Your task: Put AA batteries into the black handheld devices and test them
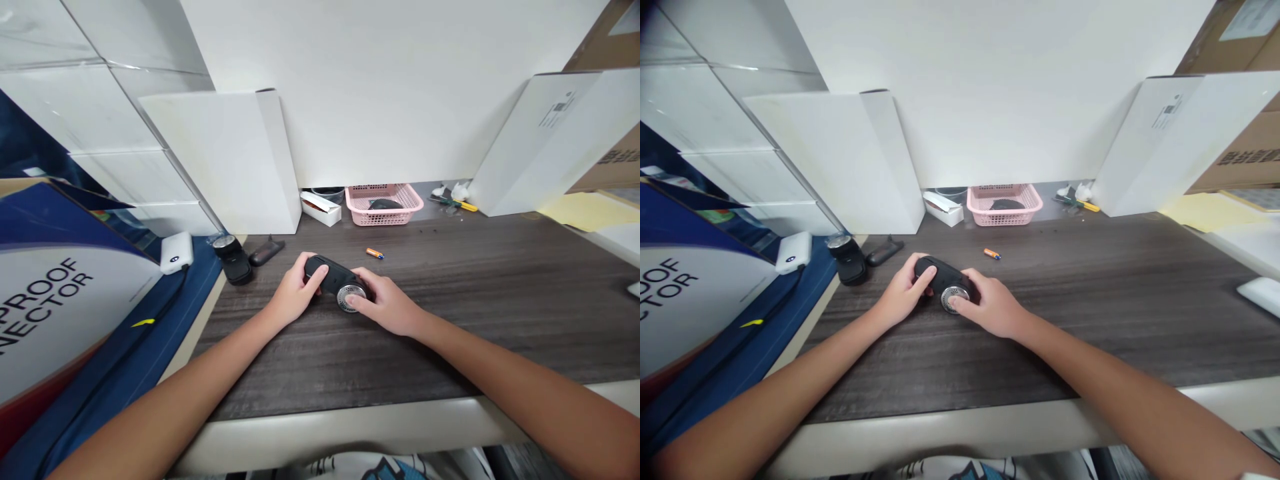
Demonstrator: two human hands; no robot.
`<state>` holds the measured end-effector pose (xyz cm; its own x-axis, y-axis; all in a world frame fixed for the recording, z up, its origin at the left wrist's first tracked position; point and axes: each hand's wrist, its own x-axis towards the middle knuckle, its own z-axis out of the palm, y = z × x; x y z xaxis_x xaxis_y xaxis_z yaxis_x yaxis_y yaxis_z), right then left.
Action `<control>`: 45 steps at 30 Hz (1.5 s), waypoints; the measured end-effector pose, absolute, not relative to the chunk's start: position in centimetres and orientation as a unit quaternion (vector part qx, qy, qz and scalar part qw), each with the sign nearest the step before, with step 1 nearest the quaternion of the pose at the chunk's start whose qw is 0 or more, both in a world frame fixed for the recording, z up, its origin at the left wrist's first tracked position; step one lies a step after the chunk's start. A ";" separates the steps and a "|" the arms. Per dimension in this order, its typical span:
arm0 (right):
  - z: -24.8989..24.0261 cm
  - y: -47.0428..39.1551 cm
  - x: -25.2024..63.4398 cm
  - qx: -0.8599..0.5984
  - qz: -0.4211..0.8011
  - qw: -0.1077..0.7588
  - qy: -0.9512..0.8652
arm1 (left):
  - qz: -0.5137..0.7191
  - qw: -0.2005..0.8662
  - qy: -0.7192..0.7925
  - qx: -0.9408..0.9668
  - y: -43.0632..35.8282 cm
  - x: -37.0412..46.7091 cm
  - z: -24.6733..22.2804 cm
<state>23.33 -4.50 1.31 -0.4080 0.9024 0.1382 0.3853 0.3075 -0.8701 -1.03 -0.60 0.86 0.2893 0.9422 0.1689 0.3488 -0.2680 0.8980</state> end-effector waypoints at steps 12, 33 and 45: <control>0.6 -4.0 23.1 -0.455 0.426 0.378 -0.685 | 0.363 0.335 0.410 0.766 -1.4 -1.1 1.1; 1.0 -3.7 23.5 -0.417 0.411 0.329 -0.742 | 0.365 0.436 0.419 0.708 -0.2 -1.3 0.6; 1.0 -3.6 23.3 -0.436 0.386 0.323 -0.746 | 0.355 0.437 0.441 0.699 -0.6 -1.1 1.6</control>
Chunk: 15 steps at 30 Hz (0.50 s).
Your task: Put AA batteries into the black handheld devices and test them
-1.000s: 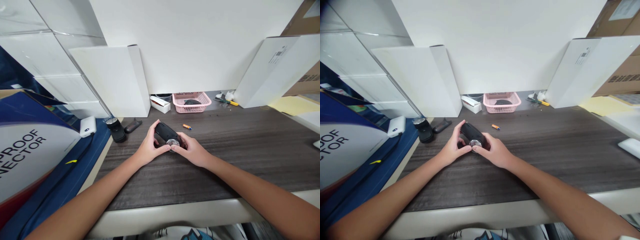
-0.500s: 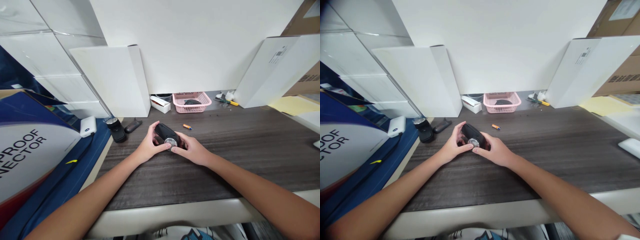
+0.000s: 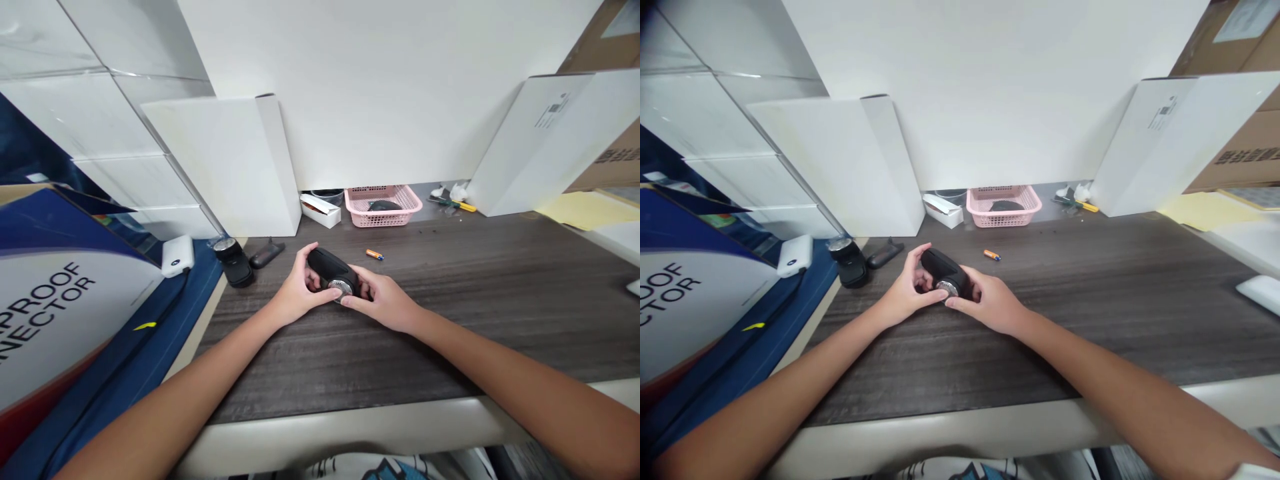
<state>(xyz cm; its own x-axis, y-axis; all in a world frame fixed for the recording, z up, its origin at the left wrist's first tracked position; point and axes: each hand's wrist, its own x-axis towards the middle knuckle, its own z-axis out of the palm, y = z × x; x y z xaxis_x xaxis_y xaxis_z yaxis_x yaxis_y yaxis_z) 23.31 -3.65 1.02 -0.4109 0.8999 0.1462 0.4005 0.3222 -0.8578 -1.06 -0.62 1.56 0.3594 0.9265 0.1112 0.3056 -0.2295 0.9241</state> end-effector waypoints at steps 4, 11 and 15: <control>1.2 -3.6 23.3 -0.428 0.397 0.328 -0.743 | 0.356 0.444 0.444 0.692 -0.6 -1.0 1.6; 1.0 -3.6 23.3 -0.425 0.403 0.332 -0.739 | 0.349 0.442 0.452 0.692 -0.8 -0.9 1.7; 1.2 -3.7 23.2 -0.425 0.393 0.329 -0.746 | 0.341 0.432 0.457 0.699 -0.8 -0.9 1.6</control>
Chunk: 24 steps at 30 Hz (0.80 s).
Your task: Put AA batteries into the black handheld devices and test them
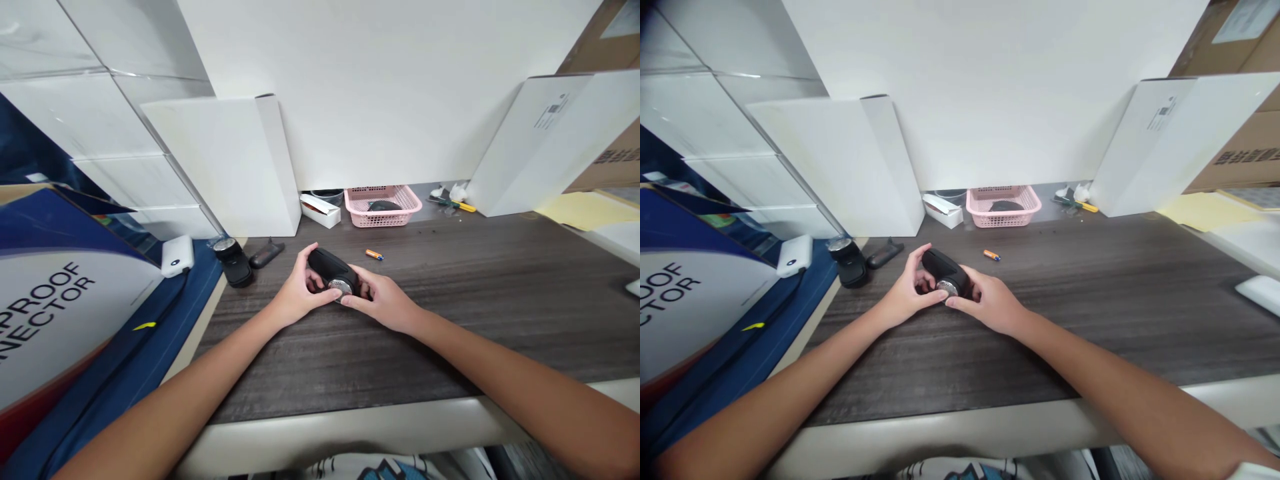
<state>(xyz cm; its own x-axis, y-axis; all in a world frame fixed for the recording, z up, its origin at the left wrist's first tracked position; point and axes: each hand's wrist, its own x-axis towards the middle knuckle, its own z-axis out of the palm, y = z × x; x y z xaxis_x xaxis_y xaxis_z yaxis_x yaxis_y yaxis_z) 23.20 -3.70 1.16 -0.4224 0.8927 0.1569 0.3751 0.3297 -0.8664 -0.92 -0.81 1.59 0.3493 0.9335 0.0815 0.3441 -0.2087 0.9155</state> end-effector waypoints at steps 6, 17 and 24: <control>1.1 -3.8 23.2 -0.432 0.388 0.328 -0.745 | 0.335 0.422 0.454 0.709 -0.5 -1.0 1.2; 1.1 -3.9 23.1 -0.437 0.383 0.331 -0.744 | 0.330 0.422 0.457 0.710 -0.5 -1.0 1.3; 1.1 -3.9 23.2 -0.438 0.395 0.329 -0.738 | 0.324 0.427 0.454 0.712 -0.3 -1.1 1.4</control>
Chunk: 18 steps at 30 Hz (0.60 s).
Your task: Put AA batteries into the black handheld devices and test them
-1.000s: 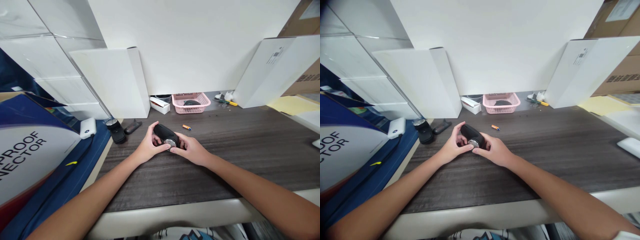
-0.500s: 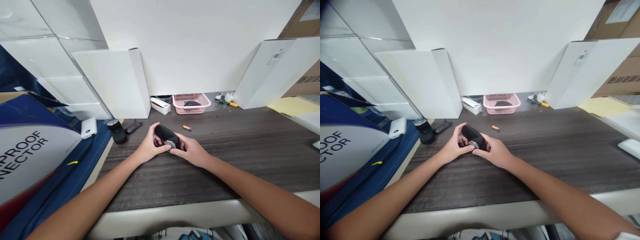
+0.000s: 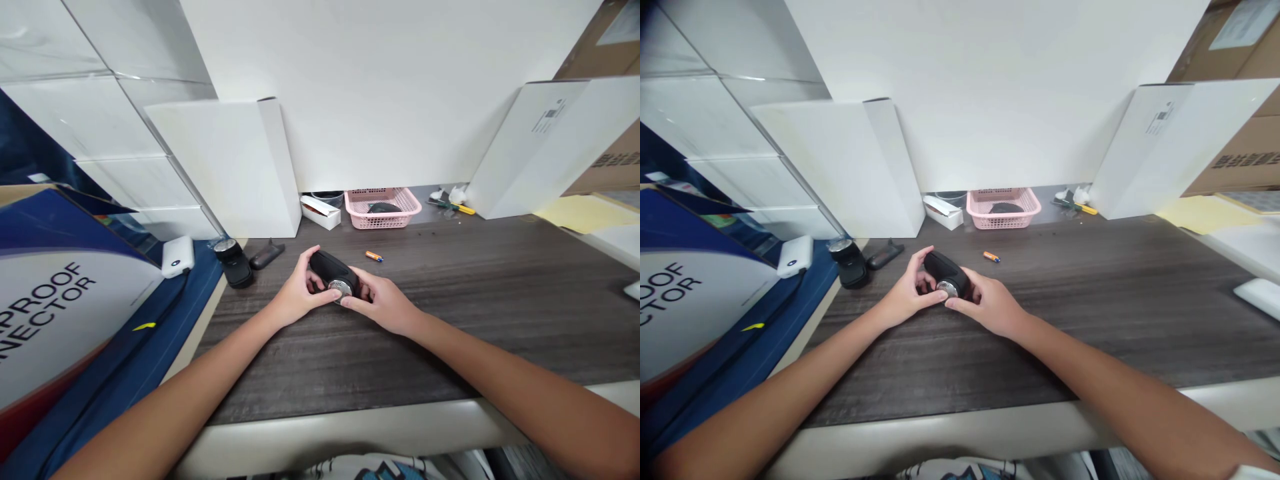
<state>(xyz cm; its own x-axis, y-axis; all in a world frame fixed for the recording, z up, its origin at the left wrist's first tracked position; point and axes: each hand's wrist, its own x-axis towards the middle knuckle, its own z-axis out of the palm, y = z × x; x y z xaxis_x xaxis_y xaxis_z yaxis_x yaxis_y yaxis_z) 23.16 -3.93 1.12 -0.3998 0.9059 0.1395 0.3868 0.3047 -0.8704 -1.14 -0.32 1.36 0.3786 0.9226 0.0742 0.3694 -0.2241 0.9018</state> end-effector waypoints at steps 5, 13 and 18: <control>1.4 -4.0 23.2 -0.433 0.388 0.328 -0.745 | 0.327 0.421 0.455 0.713 -0.5 -1.1 1.4; 1.3 -4.0 23.2 -0.434 0.390 0.328 -0.743 | 0.322 0.426 0.452 0.715 -0.4 -1.1 1.3; 1.3 -4.0 23.2 -0.432 0.388 0.330 -0.745 | 0.321 0.422 0.454 0.716 -0.5 -1.2 1.3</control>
